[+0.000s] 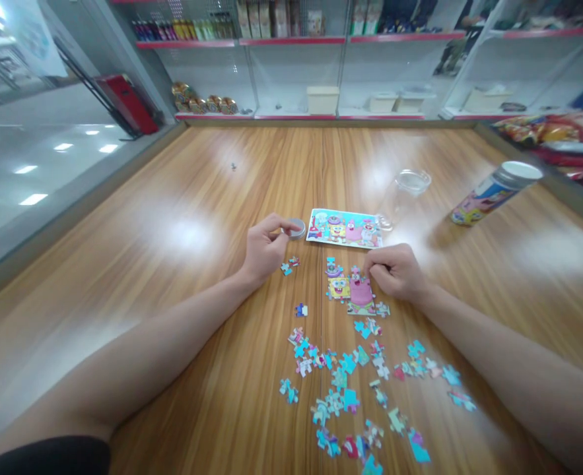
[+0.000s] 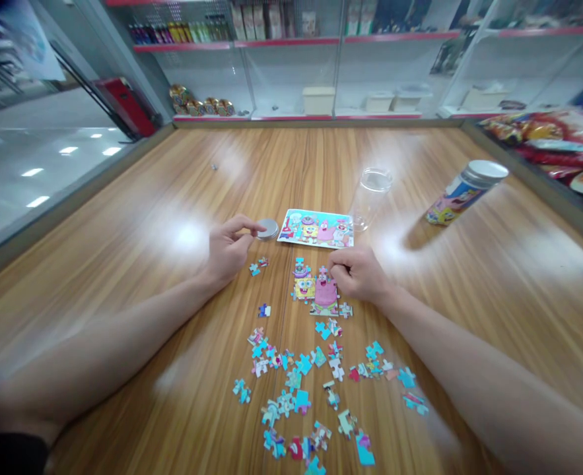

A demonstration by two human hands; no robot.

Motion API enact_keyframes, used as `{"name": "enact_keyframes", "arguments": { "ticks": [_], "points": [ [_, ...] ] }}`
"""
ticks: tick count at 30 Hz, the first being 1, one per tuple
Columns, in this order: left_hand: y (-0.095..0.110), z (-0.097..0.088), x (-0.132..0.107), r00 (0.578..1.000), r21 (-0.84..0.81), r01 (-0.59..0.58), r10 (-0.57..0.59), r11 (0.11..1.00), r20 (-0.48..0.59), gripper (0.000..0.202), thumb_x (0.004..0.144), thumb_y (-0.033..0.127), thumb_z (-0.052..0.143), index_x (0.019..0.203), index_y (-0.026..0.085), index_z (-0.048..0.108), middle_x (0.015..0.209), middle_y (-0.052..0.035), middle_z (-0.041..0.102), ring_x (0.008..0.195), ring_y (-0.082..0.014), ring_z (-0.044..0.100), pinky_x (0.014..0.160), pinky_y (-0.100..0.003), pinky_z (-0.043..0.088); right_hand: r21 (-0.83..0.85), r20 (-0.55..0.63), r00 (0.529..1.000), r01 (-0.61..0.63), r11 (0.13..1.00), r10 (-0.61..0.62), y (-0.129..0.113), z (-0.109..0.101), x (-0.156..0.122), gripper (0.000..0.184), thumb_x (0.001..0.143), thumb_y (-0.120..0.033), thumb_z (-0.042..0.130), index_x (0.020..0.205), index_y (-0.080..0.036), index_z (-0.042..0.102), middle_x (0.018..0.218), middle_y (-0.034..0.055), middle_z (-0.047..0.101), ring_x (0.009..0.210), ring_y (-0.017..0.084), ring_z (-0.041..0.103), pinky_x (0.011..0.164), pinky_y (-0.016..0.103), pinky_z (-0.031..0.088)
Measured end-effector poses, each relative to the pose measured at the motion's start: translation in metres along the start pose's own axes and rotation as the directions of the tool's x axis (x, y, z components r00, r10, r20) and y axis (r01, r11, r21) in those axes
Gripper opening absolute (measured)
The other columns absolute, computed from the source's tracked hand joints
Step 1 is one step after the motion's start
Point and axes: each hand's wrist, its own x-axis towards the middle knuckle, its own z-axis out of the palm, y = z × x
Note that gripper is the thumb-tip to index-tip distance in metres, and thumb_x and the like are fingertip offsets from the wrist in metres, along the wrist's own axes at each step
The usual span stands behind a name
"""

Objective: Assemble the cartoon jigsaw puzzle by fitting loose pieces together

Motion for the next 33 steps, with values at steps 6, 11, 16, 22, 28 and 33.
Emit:
{"name": "enact_keyframes", "arguments": {
  "ticks": [6, 11, 16, 22, 28, 33],
  "points": [
    [0.002, -0.004, -0.003, 0.998, -0.01, -0.017, 0.018, 1.0, 0.054, 0.025, 0.079, 0.006, 0.051, 0.082, 0.015, 0.074, 0.082, -0.0036, 0.062, 0.068, -0.009, 0.056, 0.048, -0.017, 0.033, -0.046, -0.076, 0.992, -0.101, 0.994, 0.097, -0.003, 0.003, -0.001, 0.037, 0.081, -0.02, 0.05, 0.046, -0.014, 0.042, 0.045, -0.0034, 0.033, 0.043, 0.004, 0.027, 0.044, 0.021, 0.018],
    [0.002, -0.004, -0.007, 0.989, -0.002, -0.094, 0.093, 0.996, 0.113, 0.026, 0.083, 0.005, 0.05, 0.083, 0.016, 0.074, 0.081, -0.0036, 0.062, 0.064, -0.0084, 0.053, 0.05, -0.019, 0.034, -0.051, -0.032, 0.989, -0.147, 0.988, 0.145, -0.017, 0.001, 0.0, 0.031, 0.097, -0.042, 0.06, 0.099, -0.012, 0.065, 0.092, 0.0025, 0.065, 0.074, 0.011, 0.061, 0.064, 0.022, 0.052],
    [0.005, -0.002, -0.015, 0.927, 0.012, -0.257, 0.243, 0.966, 0.284, 0.027, 0.083, 0.007, 0.053, 0.089, 0.019, 0.076, 0.087, -0.0048, 0.064, 0.067, -0.0103, 0.056, 0.058, -0.024, 0.042, -0.015, 0.105, 0.986, -0.125, 0.992, 0.126, -0.072, 0.007, -0.029, 0.02, 0.096, -0.024, 0.05, 0.083, -0.017, 0.064, 0.064, -0.0012, 0.061, 0.054, 0.009, 0.053, 0.051, 0.021, 0.038],
    [0.014, 0.003, -0.024, 0.807, 0.073, -0.421, 0.336, 0.904, 0.486, 0.031, 0.081, 0.007, 0.058, 0.102, 0.023, 0.075, 0.105, -0.005, 0.07, 0.071, -0.0106, 0.062, 0.064, -0.025, 0.049, -0.302, 0.356, 0.908, -0.112, 0.947, 0.221, -0.143, 0.015, -0.061, 0.017, 0.097, -0.029, 0.05, 0.097, -0.02, 0.064, 0.078, 0.0021, 0.069, 0.066, 0.016, 0.064, 0.057, 0.028, 0.032],
    [0.018, 0.003, -0.023, 0.761, 0.127, -0.476, 0.336, 0.87, 0.555, 0.029, 0.085, 0.01, 0.057, 0.106, 0.021, 0.074, 0.108, -0.0067, 0.071, 0.09, -0.0174, 0.065, 0.08, -0.033, 0.054, -0.427, 0.366, 0.855, -0.196, 0.883, 0.367, -0.155, 0.032, -0.056, 0.017, 0.094, -0.034, 0.062, 0.1, -0.019, 0.064, 0.084, 0.0051, 0.072, 0.073, 0.022, 0.07, 0.057, 0.028, 0.036],
    [0.019, 0.001, -0.02, 0.65, 0.074, -0.567, 0.39, 0.82, 0.652, 0.036, 0.087, 0.011, 0.06, 0.119, 0.025, 0.07, 0.125, -0.0057, 0.066, 0.107, -0.0224, 0.053, 0.096, -0.043, 0.049, -0.442, 0.467, 0.786, -0.189, 0.877, 0.405, -0.158, 0.035, -0.049, 0.011, 0.091, -0.029, 0.068, 0.094, -0.019, 0.064, 0.084, 0.004, 0.072, 0.072, 0.025, 0.071, 0.055, 0.029, 0.036]
  ]
}}
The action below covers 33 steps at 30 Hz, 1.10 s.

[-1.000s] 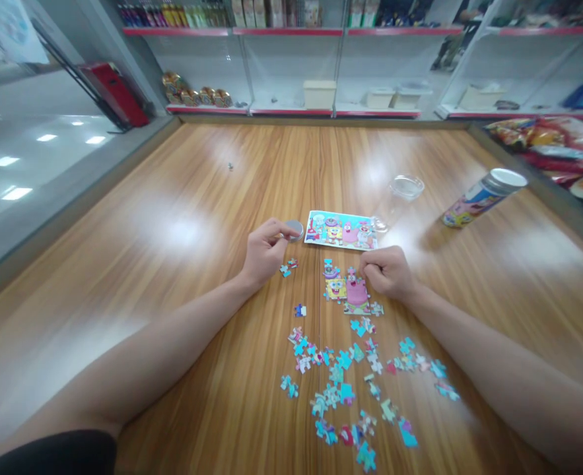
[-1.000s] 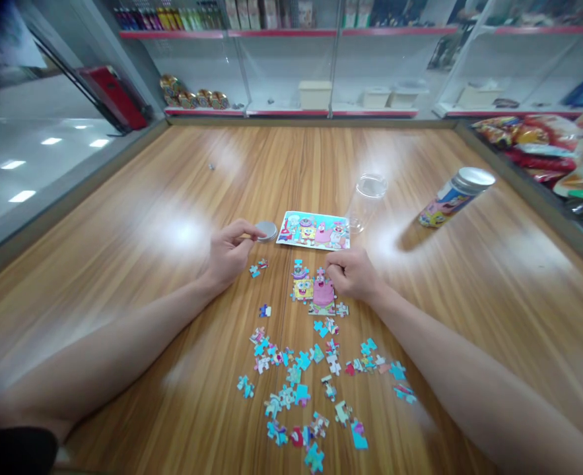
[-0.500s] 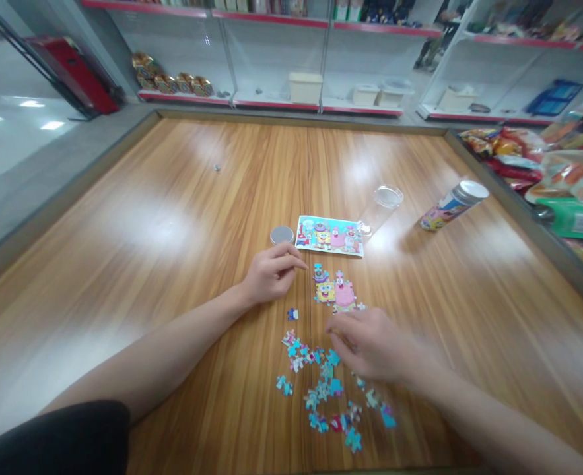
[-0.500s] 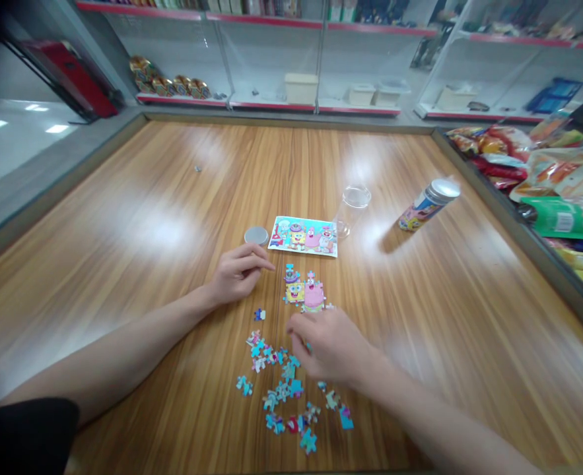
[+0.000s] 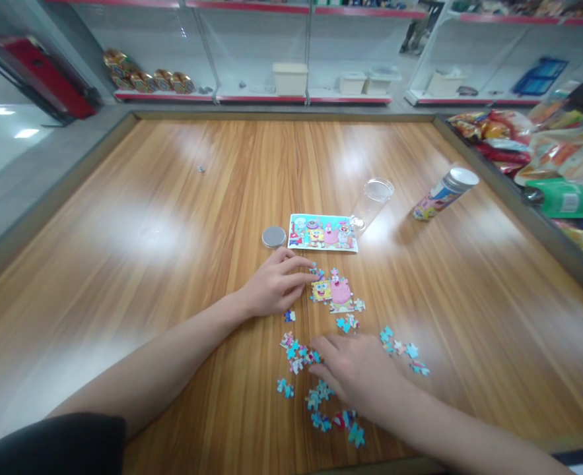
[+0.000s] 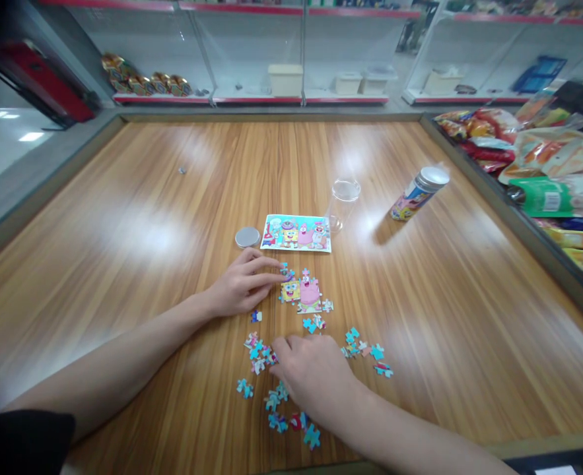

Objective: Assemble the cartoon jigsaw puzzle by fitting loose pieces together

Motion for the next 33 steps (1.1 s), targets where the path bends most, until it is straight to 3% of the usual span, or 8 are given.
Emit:
{"name": "enact_keyframes", "arguments": {
  "ticks": [3, 7, 15, 20, 23, 28, 33],
  "points": [
    [0.001, 0.001, 0.0, 0.996, 0.037, -0.063, 0.061, 0.997, 0.068, 0.04, 0.089, 0.016, 0.06, 0.127, 0.027, 0.065, 0.137, -0.0048, 0.061, 0.115, -0.025, 0.05, 0.103, -0.048, 0.044, -0.007, 0.033, 0.996, -0.078, 0.997, 0.078, 0.001, 0.0, -0.001, 0.016, 0.092, -0.034, 0.067, 0.097, -0.019, 0.064, 0.087, 0.0045, 0.072, 0.077, 0.027, 0.072, 0.056, 0.031, 0.039],
    [0.0, 0.004, 0.0, 0.987, 0.027, -0.107, 0.103, 0.994, 0.121, 0.038, 0.093, 0.018, 0.057, 0.129, 0.027, 0.063, 0.136, -0.004, 0.063, 0.118, -0.0244, 0.051, 0.109, -0.051, 0.038, 0.008, 0.062, 0.98, -0.191, 0.982, 0.19, 0.006, 0.0, -0.004, 0.021, 0.094, -0.04, 0.064, 0.098, -0.019, 0.064, 0.09, 0.0052, 0.072, 0.082, 0.027, 0.073, 0.061, 0.031, 0.042],
    [0.0, 0.003, 0.0, 0.987, -0.005, -0.073, 0.073, 0.997, 0.144, 0.034, 0.094, 0.017, 0.057, 0.125, 0.027, 0.066, 0.136, -0.0034, 0.064, 0.119, -0.0237, 0.052, 0.109, -0.05, 0.037, 0.02, 0.033, 0.992, -0.123, 0.992, 0.122, 0.017, 0.002, -0.006, 0.014, 0.1, -0.024, 0.051, 0.104, -0.022, 0.064, 0.09, 0.0018, 0.073, 0.077, 0.022, 0.072, 0.057, 0.029, 0.03],
    [0.0, 0.003, -0.001, 0.99, -0.015, -0.08, 0.081, 0.997, 0.111, 0.034, 0.092, 0.015, 0.059, 0.123, 0.026, 0.067, 0.134, -0.0033, 0.065, 0.117, -0.0232, 0.051, 0.109, -0.049, 0.038, 0.04, -0.005, 0.982, -0.189, 0.981, 0.189, 0.014, 0.003, -0.005, 0.02, 0.098, -0.039, 0.056, 0.106, -0.022, 0.064, 0.089, 0.0027, 0.074, 0.077, 0.024, 0.072, 0.056, 0.029, 0.026],
    [-0.002, 0.004, -0.002, 0.989, -0.015, -0.089, 0.09, 0.996, 0.118, 0.036, 0.09, 0.014, 0.06, 0.123, 0.026, 0.067, 0.134, -0.0038, 0.064, 0.118, -0.0244, 0.05, 0.109, -0.051, 0.038, 0.03, 0.031, 0.982, -0.187, 0.982, 0.186, 0.011, 0.0, -0.003, 0.016, 0.1, -0.032, 0.054, 0.101, -0.021, 0.065, 0.091, 0.0027, 0.074, 0.078, 0.023, 0.072, 0.056, 0.029, 0.024],
    [-0.004, 0.005, -0.003, 0.989, -0.029, -0.104, 0.107, 0.994, 0.103, 0.04, 0.086, 0.01, 0.06, 0.121, 0.027, 0.069, 0.135, -0.003, 0.063, 0.121, -0.027, 0.046, 0.107, -0.052, 0.04, 0.037, 0.033, 0.983, -0.184, 0.982, 0.182, 0.014, 0.001, -0.002, 0.013, 0.099, -0.027, 0.054, 0.103, -0.021, 0.065, 0.09, 0.0025, 0.073, 0.077, 0.022, 0.07, 0.057, 0.029, 0.026],
    [-0.004, 0.006, -0.005, 0.986, -0.042, -0.11, 0.114, 0.993, 0.121, 0.041, 0.086, 0.01, 0.061, 0.121, 0.027, 0.069, 0.136, -0.0024, 0.064, 0.122, -0.0272, 0.045, 0.107, -0.053, 0.04, 0.122, -0.101, 0.988, -0.1, 0.987, 0.113, 0.022, 0.007, -0.001, 0.006, 0.094, -0.024, 0.06, 0.097, -0.021, 0.064, 0.1, 0.002, 0.067, 0.08, 0.018, 0.065, 0.061, 0.027, 0.033]
  ]
}}
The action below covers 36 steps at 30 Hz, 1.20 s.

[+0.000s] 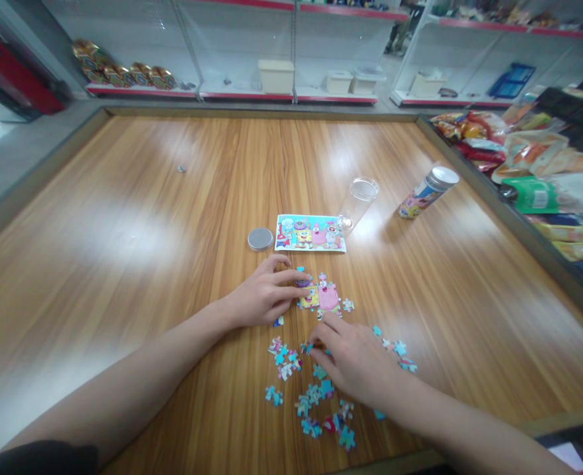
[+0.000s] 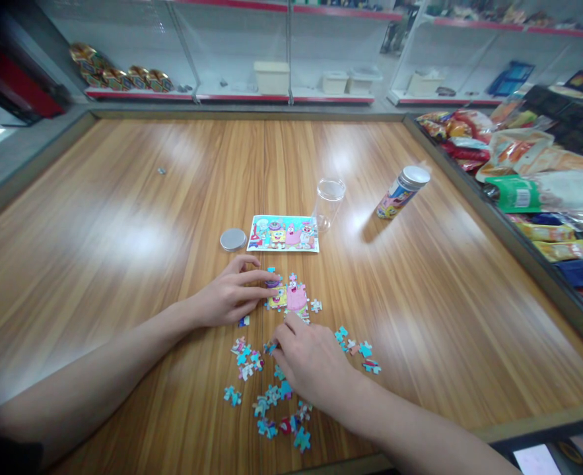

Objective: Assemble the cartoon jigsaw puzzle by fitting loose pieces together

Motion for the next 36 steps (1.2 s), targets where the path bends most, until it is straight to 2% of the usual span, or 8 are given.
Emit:
{"name": "enact_keyframes", "arguments": {
  "ticks": [5, 13, 16, 18, 21, 26, 33, 36],
  "points": [
    [0.002, -0.001, 0.001, 1.0, -0.015, -0.008, 0.008, 1.0, 0.015, 0.039, 0.086, 0.01, 0.061, 0.121, 0.026, 0.069, 0.136, -0.0016, 0.063, 0.121, -0.0267, 0.045, 0.108, -0.052, 0.039, 0.08, -0.086, 0.995, 0.057, 0.995, -0.05, 0.006, 0.006, 0.002, 0.004, 0.09, -0.021, 0.064, 0.094, -0.021, 0.064, 0.099, 0.0015, 0.063, 0.08, 0.015, 0.061, 0.063, 0.026, 0.037],
    [0.002, -0.001, 0.001, 1.0, -0.024, -0.009, 0.01, 1.0, 0.014, 0.04, 0.086, 0.01, 0.061, 0.121, 0.027, 0.069, 0.135, -0.0019, 0.064, 0.12, -0.0275, 0.043, 0.106, -0.051, 0.041, 0.264, -0.25, 0.961, 0.185, 0.947, -0.118, 0.01, 0.012, 0.008, 0.006, 0.09, -0.017, 0.061, 0.084, -0.017, 0.062, 0.084, 0.0, 0.065, 0.075, 0.011, 0.061, 0.067, 0.023, 0.042],
    [0.003, -0.002, 0.001, 0.999, -0.038, -0.021, 0.022, 0.999, 0.027, 0.042, 0.085, 0.01, 0.062, 0.122, 0.028, 0.068, 0.136, -0.0016, 0.063, 0.121, -0.0274, 0.043, 0.106, -0.051, 0.04, 0.337, -0.374, 0.926, 0.197, 0.921, -0.061, 0.022, 0.003, 0.013, 0.003, 0.089, -0.017, 0.062, 0.086, -0.017, 0.064, 0.084, -0.001, 0.067, 0.071, 0.009, 0.06, 0.068, 0.021, 0.042],
    [0.005, -0.003, 0.002, 0.998, -0.048, -0.031, 0.034, 0.998, 0.051, 0.044, 0.084, 0.011, 0.062, 0.124, 0.029, 0.067, 0.136, -0.0012, 0.063, 0.121, -0.0273, 0.044, 0.107, -0.051, 0.04, 0.359, -0.419, 0.907, 0.128, 0.924, 0.037, 0.033, -0.003, 0.018, 0.003, 0.089, -0.019, 0.064, 0.088, -0.018, 0.066, 0.08, -0.0018, 0.067, 0.066, 0.007, 0.056, 0.066, 0.02, 0.042],
    [0.007, -0.005, 0.003, 0.994, -0.057, -0.049, 0.054, 0.997, 0.092, 0.047, 0.084, 0.011, 0.061, 0.126, 0.03, 0.066, 0.137, -0.0008, 0.062, 0.122, -0.0277, 0.044, 0.107, -0.051, 0.04, 0.359, -0.395, 0.906, 0.003, 0.933, 0.149, 0.049, -0.009, 0.025, 0.006, 0.089, -0.023, 0.066, 0.091, -0.019, 0.07, 0.075, -0.002, 0.065, 0.063, 0.008, 0.054, 0.065, 0.021, 0.042],
    [0.008, -0.005, 0.003, 0.992, -0.057, -0.051, 0.056, 0.997, 0.108, 0.044, 0.086, 0.013, 0.061, 0.127, 0.03, 0.066, 0.139, -0.0019, 0.061, 0.124, -0.0284, 0.044, 0.107, -0.052, 0.039, 0.309, -0.348, 0.923, -0.053, 0.949, 0.165, 0.064, -0.006, 0.036, 0.013, 0.092, -0.023, 0.061, 0.099, -0.02, 0.071, 0.087, 0.0013, 0.066, 0.076, 0.011, 0.059, 0.069, 0.022, 0.044],
    [0.01, -0.006, 0.003, 0.99, -0.045, -0.044, 0.05, 0.998, 0.129, 0.044, 0.086, 0.012, 0.06, 0.127, 0.029, 0.066, 0.14, -0.0028, 0.061, 0.125, -0.0297, 0.043, 0.108, -0.053, 0.039, 0.154, -0.315, 0.949, 0.026, 0.988, 0.025, 0.061, -0.006, 0.032, 0.025, 0.095, -0.022, 0.056, 0.117, -0.022, 0.068, 0.105, 0.005, 0.062, 0.093, 0.014, 0.061, 0.083, 0.026, 0.048],
    [0.011, -0.007, 0.003, 0.99, -0.043, -0.043, 0.049, 0.998, 0.134, 0.043, 0.087, 0.012, 0.059, 0.126, 0.028, 0.067, 0.14, -0.0024, 0.06, 0.124, -0.0295, 0.043, 0.108, -0.053, 0.039, 0.085, -0.298, 0.954, 0.051, 0.995, -0.023, 0.061, -0.004, 0.031, 0.024, 0.097, -0.026, 0.058, 0.118, -0.023, 0.068, 0.109, 0.0057, 0.06, 0.095, 0.014, 0.061, 0.083, 0.027, 0.048]
  ]
}}
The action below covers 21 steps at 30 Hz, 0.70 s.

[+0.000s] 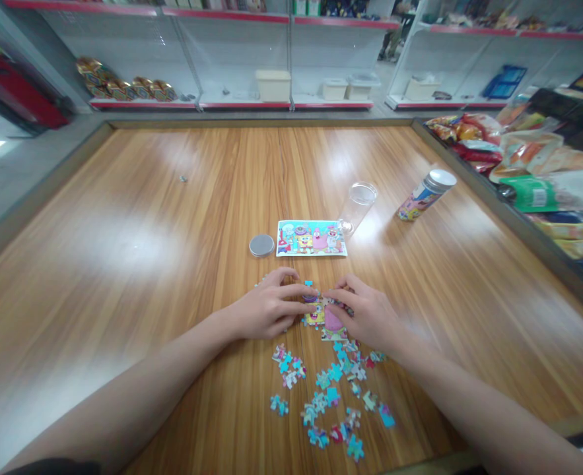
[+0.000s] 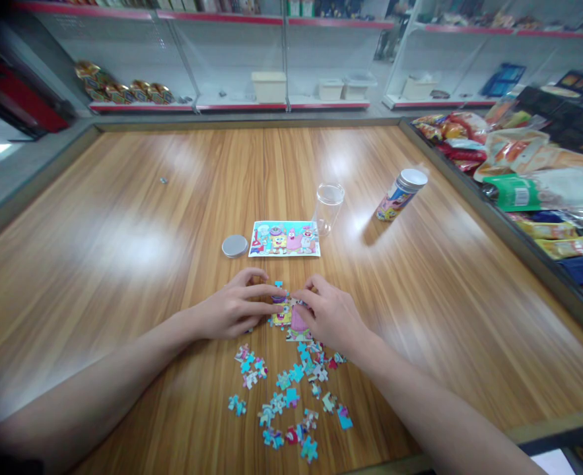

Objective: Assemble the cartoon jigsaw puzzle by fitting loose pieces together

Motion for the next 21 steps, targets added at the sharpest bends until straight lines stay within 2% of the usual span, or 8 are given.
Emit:
{"name": "enact_keyframes", "arguments": {
  "ticks": [8, 14, 18, 21],
  "points": [
    [-0.0014, 0.0018, -0.0007, 1.0, -0.013, 0.0, 0.0, 1.0, -0.015, 0.042, 0.088, 0.014, 0.06, 0.128, 0.028, 0.066, 0.14, -0.0024, 0.06, 0.124, -0.0295, 0.042, 0.107, -0.052, 0.04, -0.082, -0.038, 0.999, 0.006, 0.997, -0.009, -0.0022, 0.0025, 0.0044, 0.027, 0.104, -0.031, 0.046, 0.099, -0.016, 0.068, 0.102, 0.0063, 0.06, 0.088, 0.013, 0.06, 0.076, 0.025, 0.046],
    [-0.0014, 0.0019, -0.0019, 1.0, -0.004, 0.004, -0.004, 1.0, -0.015, 0.043, 0.087, 0.014, 0.061, 0.127, 0.028, 0.065, 0.139, -0.0032, 0.061, 0.125, -0.0295, 0.043, 0.107, -0.052, 0.041, -0.069, -0.055, 0.998, -0.04, 0.997, 0.037, -0.0061, -0.0032, 0.0037, 0.024, 0.102, -0.028, 0.048, 0.113, -0.018, 0.067, 0.105, 0.0077, 0.06, 0.093, 0.015, 0.061, 0.079, 0.026, 0.047],
    [-0.0017, 0.002, -0.0018, 1.0, 0.001, -0.004, 0.004, 1.0, -0.018, 0.044, 0.087, 0.014, 0.061, 0.128, 0.029, 0.065, 0.139, -0.0032, 0.06, 0.125, -0.029, 0.043, 0.107, -0.051, 0.04, -0.073, -0.015, 1.0, -0.029, 0.997, 0.028, -0.0054, -0.0012, 0.0014, 0.021, 0.096, -0.034, 0.059, 0.11, -0.021, 0.069, 0.106, 0.006, 0.059, 0.089, 0.014, 0.061, 0.074, 0.026, 0.046],
    [-0.0016, 0.002, -0.0019, 1.0, 0.003, 0.003, -0.003, 1.0, -0.01, 0.044, 0.087, 0.013, 0.06, 0.128, 0.029, 0.065, 0.141, -0.0023, 0.06, 0.125, -0.0295, 0.042, 0.107, -0.051, 0.04, -0.077, -0.006, 1.0, -0.03, 0.997, 0.03, -0.004, 0.0028, 0.0012, 0.02, 0.097, -0.035, 0.059, 0.109, -0.022, 0.069, 0.106, 0.0049, 0.059, 0.089, 0.014, 0.061, 0.075, 0.026, 0.045]
  ]
}}
